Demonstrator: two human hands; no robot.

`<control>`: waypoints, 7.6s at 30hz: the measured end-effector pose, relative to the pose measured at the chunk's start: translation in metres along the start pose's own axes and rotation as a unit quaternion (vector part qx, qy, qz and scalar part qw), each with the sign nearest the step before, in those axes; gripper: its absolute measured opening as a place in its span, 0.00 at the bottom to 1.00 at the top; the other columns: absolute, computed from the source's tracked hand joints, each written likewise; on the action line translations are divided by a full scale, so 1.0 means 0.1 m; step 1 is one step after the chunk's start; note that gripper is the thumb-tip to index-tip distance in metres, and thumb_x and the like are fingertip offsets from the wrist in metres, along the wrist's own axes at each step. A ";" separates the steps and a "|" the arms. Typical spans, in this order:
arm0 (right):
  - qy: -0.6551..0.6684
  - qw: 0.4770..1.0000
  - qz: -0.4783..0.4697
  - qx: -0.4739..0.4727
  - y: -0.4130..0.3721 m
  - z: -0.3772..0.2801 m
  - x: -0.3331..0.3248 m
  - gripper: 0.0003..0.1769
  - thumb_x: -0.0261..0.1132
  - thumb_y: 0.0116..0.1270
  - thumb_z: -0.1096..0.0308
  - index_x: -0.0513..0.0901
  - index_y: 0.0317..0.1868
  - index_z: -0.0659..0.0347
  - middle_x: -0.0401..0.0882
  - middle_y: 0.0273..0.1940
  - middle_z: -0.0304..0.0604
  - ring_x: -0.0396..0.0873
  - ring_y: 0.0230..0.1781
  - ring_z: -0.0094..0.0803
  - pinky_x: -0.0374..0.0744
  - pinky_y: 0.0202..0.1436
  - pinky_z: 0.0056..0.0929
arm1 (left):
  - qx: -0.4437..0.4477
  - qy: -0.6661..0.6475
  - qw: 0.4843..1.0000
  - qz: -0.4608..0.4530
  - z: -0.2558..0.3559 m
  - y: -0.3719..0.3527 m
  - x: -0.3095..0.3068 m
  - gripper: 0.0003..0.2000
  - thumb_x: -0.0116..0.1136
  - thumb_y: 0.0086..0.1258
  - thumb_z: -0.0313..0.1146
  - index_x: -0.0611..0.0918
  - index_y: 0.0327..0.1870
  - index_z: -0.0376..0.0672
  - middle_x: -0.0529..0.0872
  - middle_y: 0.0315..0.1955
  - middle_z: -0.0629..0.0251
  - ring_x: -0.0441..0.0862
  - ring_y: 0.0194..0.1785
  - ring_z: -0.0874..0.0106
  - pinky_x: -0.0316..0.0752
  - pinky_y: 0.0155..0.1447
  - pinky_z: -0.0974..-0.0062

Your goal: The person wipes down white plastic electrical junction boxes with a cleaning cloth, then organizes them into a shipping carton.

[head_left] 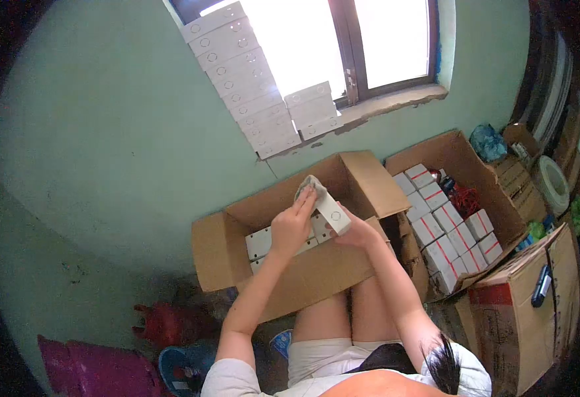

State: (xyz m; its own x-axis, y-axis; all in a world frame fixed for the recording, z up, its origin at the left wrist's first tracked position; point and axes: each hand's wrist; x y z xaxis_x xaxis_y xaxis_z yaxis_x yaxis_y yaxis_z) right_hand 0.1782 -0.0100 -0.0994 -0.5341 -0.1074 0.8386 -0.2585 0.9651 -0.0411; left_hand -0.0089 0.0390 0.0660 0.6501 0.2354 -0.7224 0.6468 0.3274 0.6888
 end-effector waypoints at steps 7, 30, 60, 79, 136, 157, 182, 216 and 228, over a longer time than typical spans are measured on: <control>-0.045 0.996 0.079 0.007 -0.10 -0.09 0.30 0.29 0.52 0.70 0.35 0.78 0.58 0.45 0.81 0.46 0.30 0.77 0.43 0.23 0.77 0.45 0.29 | 0.188 -0.061 0.974 -0.110 0.23 -0.22 -0.05 0.26 0.55 0.55 0.22 0.81 0.59 0.50 0.82 0.57 0.66 0.84 0.27 0.69 0.81 0.31 0.73; -0.252 0.962 0.073 -0.073 -0.23 -0.09 0.37 0.29 0.53 0.72 0.39 0.74 0.62 0.51 0.79 0.54 0.37 0.76 0.52 0.28 0.77 0.53 0.32 | 0.146 -0.051 0.986 -0.063 0.25 -0.22 0.00 0.26 0.57 0.53 0.24 0.81 0.57 0.50 0.82 0.57 0.66 0.83 0.25 0.66 0.80 0.30 0.72; -0.100 0.993 0.029 -0.049 -0.17 -0.06 0.50 0.30 0.52 0.77 0.54 0.58 0.74 0.51 0.68 0.66 0.38 0.72 0.61 0.28 0.74 0.63 0.32 | 0.066 0.079 0.987 -0.126 -0.15 -0.14 -0.31 0.21 0.58 0.56 0.29 0.82 0.54 0.53 0.82 0.57 0.72 0.83 0.25 0.72 0.78 0.29 0.74; -0.054 0.998 -0.004 -0.034 -0.25 -0.13 0.55 0.32 0.52 0.75 0.48 0.58 0.74 0.52 0.68 0.66 0.38 0.70 0.64 0.31 0.72 0.64 0.36 | 0.184 -0.016 0.979 -0.085 0.05 -0.61 -0.04 0.29 0.55 0.58 0.22 0.76 0.65 0.52 0.80 0.59 0.62 0.83 0.26 0.65 0.80 0.29 0.72; 0.001 0.982 0.139 -0.131 -0.25 -0.11 0.57 0.27 0.58 0.71 0.50 0.73 0.62 0.59 0.79 0.54 0.43 0.79 0.51 0.34 0.78 0.55 0.37 | -0.038 -0.004 0.998 -0.058 0.09 -0.90 0.25 0.26 0.56 0.59 0.27 0.78 0.62 0.53 0.77 0.63 0.71 0.83 0.22 0.67 0.78 0.24 0.70; 0.035 0.920 0.227 -0.319 -0.01 0.18 0.40 0.39 0.44 0.71 0.33 0.71 0.64 0.59 0.78 0.54 0.42 0.77 0.54 0.32 0.77 0.55 0.31 | -0.118 -0.036 0.987 -0.101 0.64 -0.85 0.53 0.30 0.50 0.60 0.24 0.71 0.68 0.45 0.71 0.67 0.61 0.83 0.26 0.62 0.79 0.28 0.69; -0.006 0.933 0.192 -0.304 -0.09 0.11 0.65 0.45 0.40 0.67 0.26 0.67 0.67 0.56 0.75 0.58 0.43 0.74 0.59 0.37 0.73 0.63 0.37 | -0.249 0.020 0.968 -0.037 0.41 -0.62 0.57 0.28 0.50 0.60 0.25 0.71 0.66 0.41 0.73 0.65 0.55 0.86 0.33 0.56 0.82 0.33 0.63; 0.050 0.974 0.117 -0.189 -0.16 0.12 0.48 0.47 0.47 0.63 0.25 0.67 0.67 0.56 0.73 0.61 0.44 0.73 0.61 0.38 0.74 0.61 0.40 | -0.135 -0.022 0.982 -0.129 0.72 -0.48 0.48 0.26 0.49 0.60 0.26 0.75 0.64 0.46 0.76 0.63 0.60 0.86 0.30 0.59 0.82 0.33 0.65; 0.020 0.968 0.176 -0.180 -0.21 0.10 0.61 0.47 0.47 0.64 0.25 0.67 0.67 0.58 0.74 0.61 0.45 0.74 0.61 0.37 0.76 0.60 0.40 | -0.078 0.001 0.990 -0.121 0.55 -0.45 0.47 0.26 0.50 0.60 0.28 0.76 0.63 0.51 0.80 0.60 0.65 0.86 0.26 0.62 0.81 0.29 0.64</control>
State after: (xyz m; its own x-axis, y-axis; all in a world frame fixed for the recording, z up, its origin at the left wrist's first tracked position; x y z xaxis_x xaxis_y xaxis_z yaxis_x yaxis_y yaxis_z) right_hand 0.1432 -0.0390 -0.0527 -0.5052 0.2445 0.8276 0.2349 0.9618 -0.1408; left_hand 0.0141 -0.0154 0.0042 0.4823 0.1348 -0.8656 0.7137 0.5125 0.4775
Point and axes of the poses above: each hand's wrist, its own y-axis towards the middle knuckle, its own x-axis out of the palm, z = x × y
